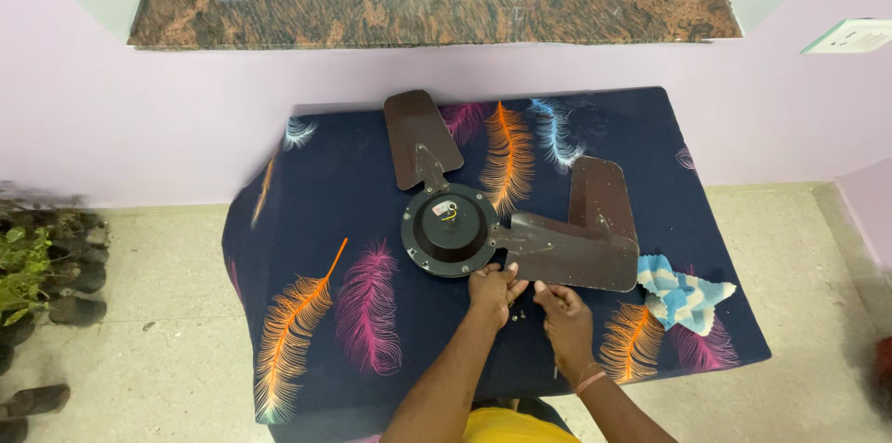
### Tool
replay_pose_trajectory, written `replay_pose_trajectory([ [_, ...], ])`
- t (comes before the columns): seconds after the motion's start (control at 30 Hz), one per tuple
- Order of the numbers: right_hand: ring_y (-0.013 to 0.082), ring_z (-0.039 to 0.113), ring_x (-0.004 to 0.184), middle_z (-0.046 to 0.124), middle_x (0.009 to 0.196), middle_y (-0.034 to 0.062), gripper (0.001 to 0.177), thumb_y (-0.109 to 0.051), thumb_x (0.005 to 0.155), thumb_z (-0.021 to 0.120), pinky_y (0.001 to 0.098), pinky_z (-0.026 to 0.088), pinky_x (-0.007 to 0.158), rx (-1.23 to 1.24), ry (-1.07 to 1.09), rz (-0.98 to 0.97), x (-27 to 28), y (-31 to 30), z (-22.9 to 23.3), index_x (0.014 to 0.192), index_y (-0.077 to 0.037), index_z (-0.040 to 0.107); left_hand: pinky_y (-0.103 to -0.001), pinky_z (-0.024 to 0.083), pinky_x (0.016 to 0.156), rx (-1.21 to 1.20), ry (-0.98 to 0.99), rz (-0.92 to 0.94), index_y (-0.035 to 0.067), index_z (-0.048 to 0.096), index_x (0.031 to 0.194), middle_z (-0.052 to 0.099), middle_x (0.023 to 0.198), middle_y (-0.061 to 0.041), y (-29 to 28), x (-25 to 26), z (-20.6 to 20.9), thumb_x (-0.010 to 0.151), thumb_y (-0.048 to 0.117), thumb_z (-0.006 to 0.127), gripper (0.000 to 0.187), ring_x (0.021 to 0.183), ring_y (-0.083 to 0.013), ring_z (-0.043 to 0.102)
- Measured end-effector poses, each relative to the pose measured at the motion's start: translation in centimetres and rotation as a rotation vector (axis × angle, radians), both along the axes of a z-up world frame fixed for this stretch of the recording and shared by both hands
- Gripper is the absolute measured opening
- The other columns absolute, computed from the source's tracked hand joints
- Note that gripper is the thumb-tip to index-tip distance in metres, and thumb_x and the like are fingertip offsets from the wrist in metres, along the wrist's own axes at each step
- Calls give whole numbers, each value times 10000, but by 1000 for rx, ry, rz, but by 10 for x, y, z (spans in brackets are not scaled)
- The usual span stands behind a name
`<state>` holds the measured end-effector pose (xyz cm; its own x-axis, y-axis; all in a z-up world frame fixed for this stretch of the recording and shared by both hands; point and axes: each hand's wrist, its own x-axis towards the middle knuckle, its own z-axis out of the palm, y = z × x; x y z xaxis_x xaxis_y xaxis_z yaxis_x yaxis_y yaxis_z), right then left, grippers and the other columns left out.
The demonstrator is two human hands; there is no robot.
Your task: The person attaches fan blades to a ceiling fan motor housing on a table. They align each blade, insert screws, and tighten them with a screwdriver, repeating the process for multiple blades.
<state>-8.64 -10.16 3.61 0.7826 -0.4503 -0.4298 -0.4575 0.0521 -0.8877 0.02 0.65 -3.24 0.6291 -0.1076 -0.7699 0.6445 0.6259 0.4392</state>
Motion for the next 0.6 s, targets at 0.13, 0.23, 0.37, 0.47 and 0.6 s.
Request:
replay_pose_trajectory([
  [0.13,70,440,506,716,864,69,274,-241,931,744,228,357,453,225,-49,-137,18,-4,-11,1038,4,685,-341,662,855,-7,-16,-19,-77,504,1283,626,1131,-177,2,1,2,925,-21,682,404,937,-227,688],
  [0.23,68,448,491,746,888,65,219,-213,909,732,223,369,443,361,-106,-146,21,-11,-9,984,-21,657,-326,641,827,-50,-95,-41,-53,585,1202,660,1071,-140,2,0,10,946,8,664,275,914,-211,686],
  [0.37,58,460,493,736,899,62,178,-233,940,692,210,368,428,359,-239,-143,7,-39,8,971,-64,641,-297,616,815,-45,-183,-122,35,617,1166,681,1052,-79,5,-6,26,957,36,638,211,921,-168,679],
  [0.47,49,446,501,742,905,68,205,-245,967,696,203,370,435,275,-274,-180,1,-76,31,932,-70,596,-294,631,837,-89,-255,-201,34,597,1193,673,1076,-78,-1,-2,46,959,34,640,238,943,-162,685],
  [0.6,55,432,476,543,638,-8,201,-231,993,725,215,327,408,79,-366,-244,3,-119,71,909,-62,656,-324,647,908,-55,-381,-392,-25,571,1320,659,1185,-145,-17,-4,75,878,79,753,489,1043,-219,700],
])
